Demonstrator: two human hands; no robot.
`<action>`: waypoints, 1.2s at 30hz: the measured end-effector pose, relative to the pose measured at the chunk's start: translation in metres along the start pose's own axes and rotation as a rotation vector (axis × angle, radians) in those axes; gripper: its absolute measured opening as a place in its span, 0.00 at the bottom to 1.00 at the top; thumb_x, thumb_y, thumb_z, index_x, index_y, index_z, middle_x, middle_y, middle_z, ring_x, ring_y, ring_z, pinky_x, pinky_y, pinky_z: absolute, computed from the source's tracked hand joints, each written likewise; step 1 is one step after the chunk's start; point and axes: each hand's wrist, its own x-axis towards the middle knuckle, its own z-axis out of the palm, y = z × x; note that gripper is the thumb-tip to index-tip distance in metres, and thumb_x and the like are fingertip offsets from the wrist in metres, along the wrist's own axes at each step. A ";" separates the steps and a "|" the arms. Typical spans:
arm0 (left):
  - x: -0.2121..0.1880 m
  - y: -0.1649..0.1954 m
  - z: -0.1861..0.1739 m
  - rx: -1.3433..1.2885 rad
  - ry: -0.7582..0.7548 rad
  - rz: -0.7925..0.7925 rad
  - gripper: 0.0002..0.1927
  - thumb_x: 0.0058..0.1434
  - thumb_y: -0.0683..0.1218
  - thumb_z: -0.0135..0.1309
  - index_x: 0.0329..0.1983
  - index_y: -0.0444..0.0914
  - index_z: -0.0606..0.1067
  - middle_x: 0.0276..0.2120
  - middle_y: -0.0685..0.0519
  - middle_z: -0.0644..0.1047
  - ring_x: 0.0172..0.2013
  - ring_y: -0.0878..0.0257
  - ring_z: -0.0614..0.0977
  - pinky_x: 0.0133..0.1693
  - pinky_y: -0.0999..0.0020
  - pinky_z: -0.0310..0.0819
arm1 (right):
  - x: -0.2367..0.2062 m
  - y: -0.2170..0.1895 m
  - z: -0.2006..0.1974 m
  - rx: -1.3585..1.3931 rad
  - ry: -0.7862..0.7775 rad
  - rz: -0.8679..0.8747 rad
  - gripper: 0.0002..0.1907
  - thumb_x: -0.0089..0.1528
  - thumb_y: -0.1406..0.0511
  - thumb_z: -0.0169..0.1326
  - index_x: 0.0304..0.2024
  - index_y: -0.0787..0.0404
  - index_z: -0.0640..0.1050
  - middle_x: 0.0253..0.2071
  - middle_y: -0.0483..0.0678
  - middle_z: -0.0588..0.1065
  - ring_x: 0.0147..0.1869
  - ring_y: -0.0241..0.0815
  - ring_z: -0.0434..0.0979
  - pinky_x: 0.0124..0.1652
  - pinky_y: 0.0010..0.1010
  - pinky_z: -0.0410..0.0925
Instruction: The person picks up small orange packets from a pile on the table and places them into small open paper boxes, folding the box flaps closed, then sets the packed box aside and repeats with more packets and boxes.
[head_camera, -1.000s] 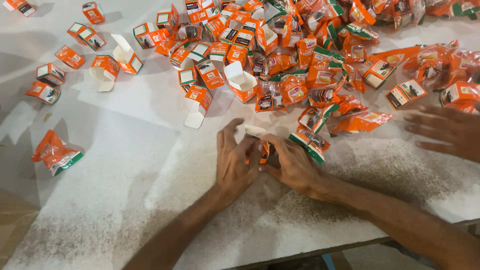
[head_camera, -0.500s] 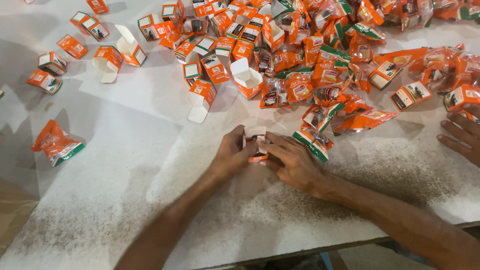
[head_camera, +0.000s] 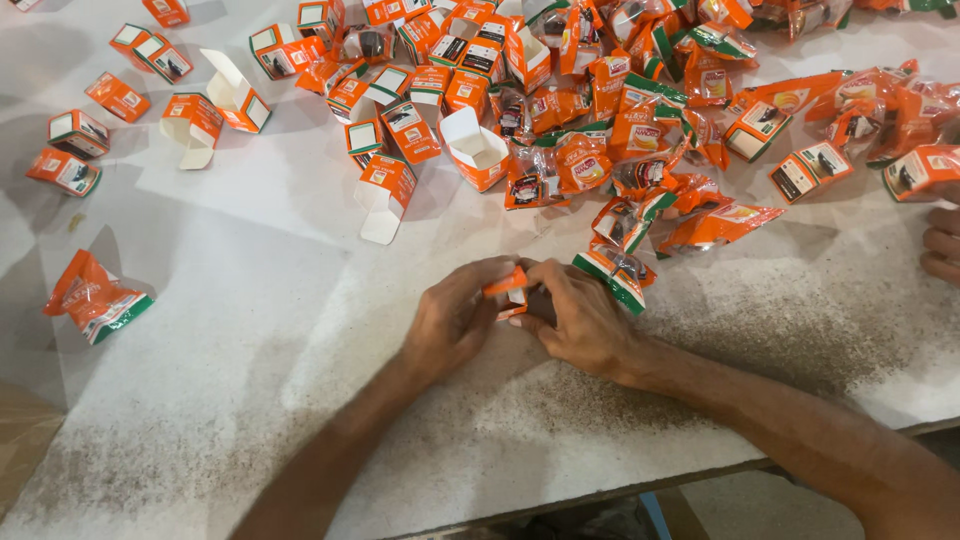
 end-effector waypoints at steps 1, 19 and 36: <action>0.000 0.003 -0.001 -0.030 -0.072 0.020 0.26 0.54 0.37 0.60 0.58 0.33 0.73 0.61 0.38 0.75 0.61 0.41 0.78 0.61 0.55 0.73 | 0.000 0.000 0.000 0.031 0.019 0.000 0.27 0.59 0.64 0.66 0.50 0.63 0.63 0.43 0.56 0.77 0.48 0.58 0.81 0.42 0.44 0.73; 0.003 0.009 -0.001 0.327 -0.104 0.236 0.09 0.56 0.34 0.59 0.38 0.33 0.72 0.60 0.40 0.76 0.63 0.43 0.77 0.61 0.52 0.76 | 0.002 0.000 -0.008 0.059 -0.024 -0.062 0.35 0.58 0.66 0.67 0.60 0.65 0.61 0.49 0.58 0.78 0.49 0.54 0.81 0.44 0.40 0.74; 0.005 0.025 -0.007 0.141 0.005 0.166 0.12 0.60 0.43 0.61 0.44 0.34 0.75 0.62 0.39 0.71 0.67 0.40 0.68 0.68 0.43 0.58 | 0.005 -0.020 -0.019 -0.075 -0.041 -0.183 0.47 0.56 0.55 0.66 0.70 0.64 0.59 0.57 0.57 0.73 0.59 0.58 0.73 0.55 0.51 0.67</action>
